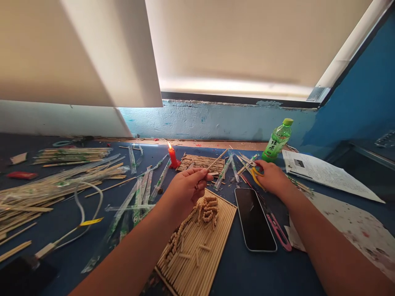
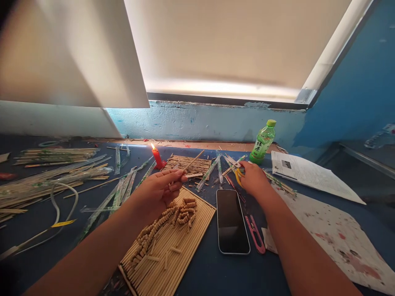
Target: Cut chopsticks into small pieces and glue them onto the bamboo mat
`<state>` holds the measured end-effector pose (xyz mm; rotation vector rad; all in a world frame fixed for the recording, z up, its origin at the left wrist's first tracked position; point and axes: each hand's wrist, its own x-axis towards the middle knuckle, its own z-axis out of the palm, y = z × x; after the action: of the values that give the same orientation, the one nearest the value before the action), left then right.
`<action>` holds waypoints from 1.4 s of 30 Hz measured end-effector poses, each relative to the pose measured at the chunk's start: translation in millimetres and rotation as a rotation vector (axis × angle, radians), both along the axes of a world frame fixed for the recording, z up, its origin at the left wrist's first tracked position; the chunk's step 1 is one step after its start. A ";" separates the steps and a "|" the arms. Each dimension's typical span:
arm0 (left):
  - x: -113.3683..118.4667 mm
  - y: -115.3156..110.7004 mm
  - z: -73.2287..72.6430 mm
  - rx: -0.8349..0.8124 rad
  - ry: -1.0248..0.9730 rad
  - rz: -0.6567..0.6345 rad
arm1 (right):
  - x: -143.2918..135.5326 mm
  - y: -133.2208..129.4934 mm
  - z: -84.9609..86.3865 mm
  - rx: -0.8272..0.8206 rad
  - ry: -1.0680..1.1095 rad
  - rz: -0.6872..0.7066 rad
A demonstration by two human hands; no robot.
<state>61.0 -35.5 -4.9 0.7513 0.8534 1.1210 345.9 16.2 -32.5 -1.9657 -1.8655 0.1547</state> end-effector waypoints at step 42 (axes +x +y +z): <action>-1.3 -9.1 -5.0 0.855 0.969 0.181 | -76.2 -69.3 35.2 0.360 0.124 0.511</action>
<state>59.7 -44.6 -9.8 2.0625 1.2462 1.2780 269.7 -53.1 2.7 -1.1955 -2.1016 0.0782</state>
